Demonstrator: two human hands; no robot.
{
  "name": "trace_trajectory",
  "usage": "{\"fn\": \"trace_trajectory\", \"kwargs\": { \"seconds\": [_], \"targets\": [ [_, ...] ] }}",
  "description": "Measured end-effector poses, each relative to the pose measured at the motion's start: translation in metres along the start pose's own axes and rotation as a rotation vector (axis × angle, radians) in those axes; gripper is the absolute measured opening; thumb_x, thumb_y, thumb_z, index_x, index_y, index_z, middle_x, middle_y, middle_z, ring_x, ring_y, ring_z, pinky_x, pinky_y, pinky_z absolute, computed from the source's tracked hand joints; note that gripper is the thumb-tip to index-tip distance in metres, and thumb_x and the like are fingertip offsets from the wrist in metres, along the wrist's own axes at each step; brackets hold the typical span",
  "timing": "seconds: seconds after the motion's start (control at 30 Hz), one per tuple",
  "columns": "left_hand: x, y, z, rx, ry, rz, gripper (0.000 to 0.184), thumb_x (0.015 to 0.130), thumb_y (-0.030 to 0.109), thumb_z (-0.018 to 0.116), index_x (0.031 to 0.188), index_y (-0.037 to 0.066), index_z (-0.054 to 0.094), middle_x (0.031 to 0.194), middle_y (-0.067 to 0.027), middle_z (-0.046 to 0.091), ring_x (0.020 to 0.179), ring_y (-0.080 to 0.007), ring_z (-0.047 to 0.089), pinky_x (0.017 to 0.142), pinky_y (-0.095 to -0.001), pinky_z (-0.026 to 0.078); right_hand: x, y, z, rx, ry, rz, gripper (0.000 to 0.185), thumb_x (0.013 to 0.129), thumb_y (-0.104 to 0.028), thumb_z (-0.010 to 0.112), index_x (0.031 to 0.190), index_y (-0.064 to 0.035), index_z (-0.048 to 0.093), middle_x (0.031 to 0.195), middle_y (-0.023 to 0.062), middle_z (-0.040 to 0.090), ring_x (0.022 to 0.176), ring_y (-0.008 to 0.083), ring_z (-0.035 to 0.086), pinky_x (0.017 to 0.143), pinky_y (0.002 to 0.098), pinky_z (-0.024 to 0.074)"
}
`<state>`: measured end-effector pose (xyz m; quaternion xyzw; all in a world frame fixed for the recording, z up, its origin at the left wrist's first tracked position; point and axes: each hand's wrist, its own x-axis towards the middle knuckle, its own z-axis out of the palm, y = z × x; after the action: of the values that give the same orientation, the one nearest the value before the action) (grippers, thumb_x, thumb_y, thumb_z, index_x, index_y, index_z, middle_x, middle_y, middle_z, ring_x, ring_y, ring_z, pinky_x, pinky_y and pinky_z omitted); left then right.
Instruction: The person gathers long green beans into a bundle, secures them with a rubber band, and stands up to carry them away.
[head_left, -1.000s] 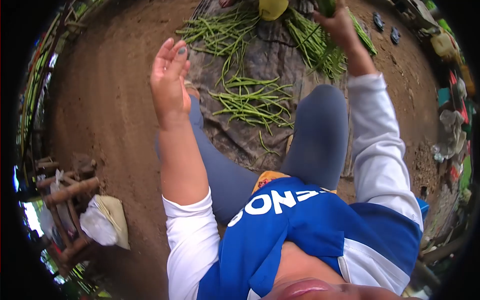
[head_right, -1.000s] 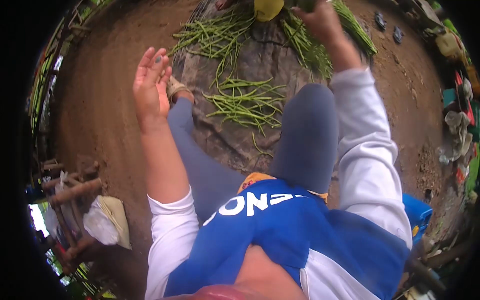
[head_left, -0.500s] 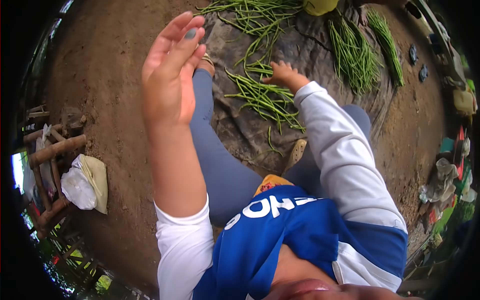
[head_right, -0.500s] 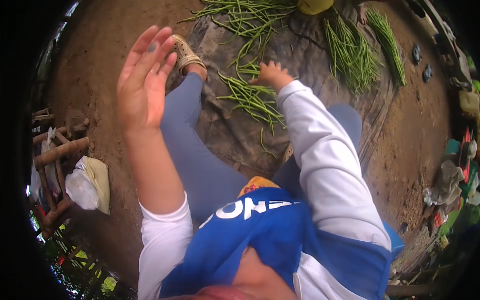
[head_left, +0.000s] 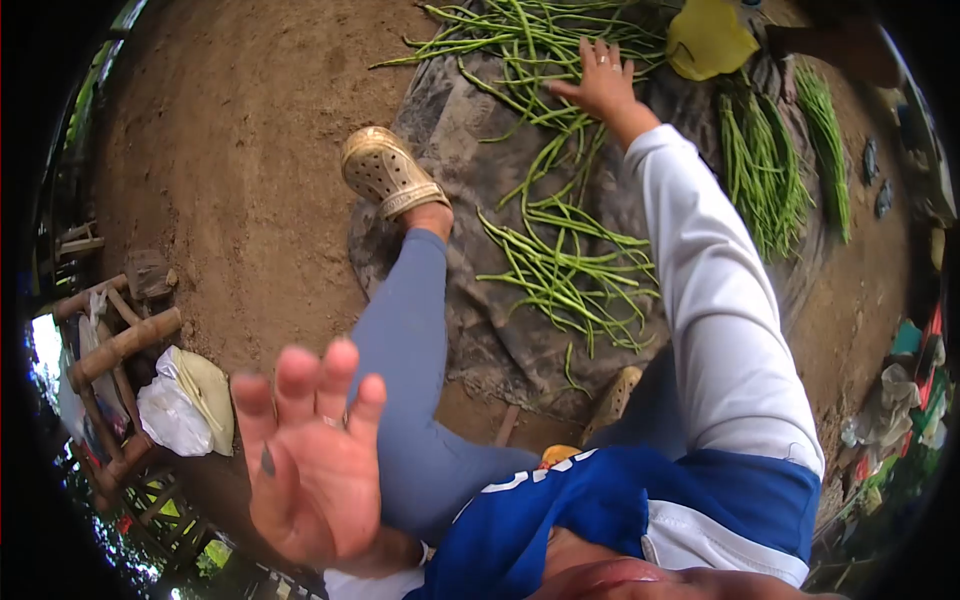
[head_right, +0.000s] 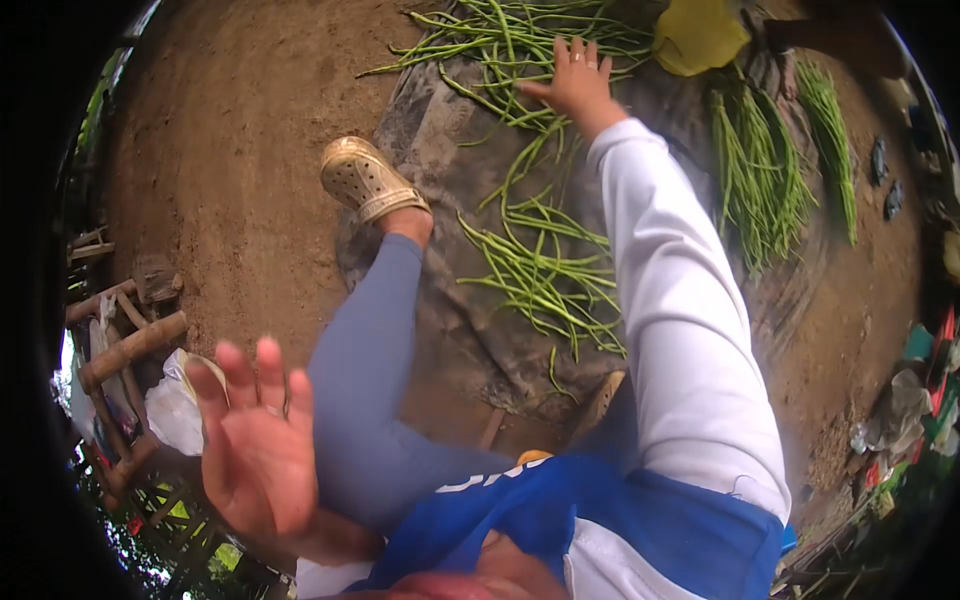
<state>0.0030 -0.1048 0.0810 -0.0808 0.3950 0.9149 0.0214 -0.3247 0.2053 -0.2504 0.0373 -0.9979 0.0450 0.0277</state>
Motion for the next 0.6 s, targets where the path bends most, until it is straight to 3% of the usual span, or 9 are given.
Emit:
{"fn": "trace_trajectory", "kwargs": {
  "seconds": [0.07,0.1,0.13,0.27,0.3,0.4,0.47,0.53,0.6],
  "targets": [
    [0.008,0.002,-0.005,0.031,0.04,-0.046,0.045,0.098,0.017,0.049,0.142,0.016,0.037,0.145,-0.0124,0.04,0.135,-0.0382,0.034,0.111,-0.0564,0.026,0.057,-0.005,0.004,-0.032,0.002,0.004,0.113,0.071,-0.083,0.051,0.151,-0.0097,0.019,0.155,0.0181,0.022,0.144,0.0376,0.015,0.112,0.0596,0.0135],
    [0.013,0.006,-0.005,0.036,0.037,-0.099,0.046,0.099,0.016,0.046,0.143,0.017,0.035,0.145,-0.0085,0.039,0.138,-0.0332,0.03,0.112,-0.0545,0.026,0.081,-0.008,0.012,-0.013,0.062,0.034,0.103,0.072,-0.07,0.064,0.15,-0.0162,0.023,0.15,0.0173,0.032,0.141,0.037,0.024,0.111,0.058,0.0203],
    [0.018,0.007,-0.005,0.041,0.058,-0.117,0.045,0.099,0.016,0.046,0.143,0.016,0.035,0.145,-0.0082,0.039,0.138,-0.0329,0.03,0.112,-0.0543,0.025,0.088,-0.025,-0.042,0.076,-0.186,0.108,0.11,0.074,-0.068,0.063,0.151,-0.0044,0.015,0.156,0.0197,0.016,0.145,0.0354,0.014,0.116,0.0528,0.01],
    [0.042,0.002,-0.009,0.035,0.085,-0.148,0.044,0.099,0.016,0.046,0.142,0.015,0.036,0.143,-0.0073,0.041,0.137,-0.0319,0.031,0.113,-0.0534,0.024,0.123,-0.026,-0.031,0.181,-0.366,0.159,0.113,0.073,-0.075,0.057,0.151,-0.0053,0.014,0.157,0.0193,0.015,0.146,0.0356,0.007,0.116,0.0541,0.0047],
    [0.044,0.001,-0.01,0.03,0.084,-0.151,0.043,0.1,0.017,0.046,0.142,0.014,0.036,0.142,-0.0071,0.041,0.137,-0.0316,0.031,0.113,-0.0532,0.024,0.121,-0.03,-0.024,0.144,-0.358,0.218,0.116,0.069,-0.078,0.058,0.15,-0.0051,0.018,0.153,0.0227,0.024,0.144,0.0376,0.017,0.116,0.0536,0.0055],
    [0.042,0.004,-0.008,0.025,0.064,-0.153,0.042,0.1,0.017,0.046,0.141,0.013,0.037,0.141,-0.0064,0.042,0.137,-0.0308,0.031,0.114,-0.0526,0.023,0.101,-0.04,-0.004,-0.007,-0.364,0.01,0.118,0.064,-0.08,0.06,0.148,-0.0038,0.025,0.146,0.0244,0.036,0.138,0.0388,0.029,0.115,0.0545,0.0096],
    [0.035,0.006,-0.007,0.006,0.036,-0.16,0.041,0.1,0.017,0.046,0.14,0.012,0.037,0.14,-0.0059,0.043,0.137,-0.0303,0.031,0.114,-0.0522,0.022,0.061,-0.043,0.0,-0.062,-0.209,-0.156,0.101,0.066,-0.065,0.07,0.138,-0.0007,0.04,0.136,0.0234,0.045,0.13,0.0377,0.039,0.111,0.052,0.0244],
    [0.025,0.006,-0.006,-0.028,0.006,-0.183,0.041,0.1,0.017,0.046,0.139,0.011,0.037,0.139,-0.0055,0.044,0.136,-0.0297,0.032,0.115,-0.0517,0.021,0.017,-0.045,0.002,-0.051,-0.149,-0.181,0.062,0.077,-0.039,0.068,0.126,-0.0048,0.05,0.125,0.0201,0.054,0.12,0.0358,0.049,0.103,0.0502,0.0362],
    [0.017,0.008,-0.005,-0.07,-0.037,-0.189,0.04,0.1,0.017,0.046,0.139,0.01,0.038,0.138,-0.005,0.045,0.136,-0.0292,0.032,0.115,-0.0513,0.02,-0.027,-0.042,0.01,0.114,-0.298,-0.117,0.035,0.081,-0.018,0.058,0.115,-0.01,0.054,0.114,0.016,0.06,0.108,0.0332,0.058,0.092,0.0491,0.0443]
  ]
}}
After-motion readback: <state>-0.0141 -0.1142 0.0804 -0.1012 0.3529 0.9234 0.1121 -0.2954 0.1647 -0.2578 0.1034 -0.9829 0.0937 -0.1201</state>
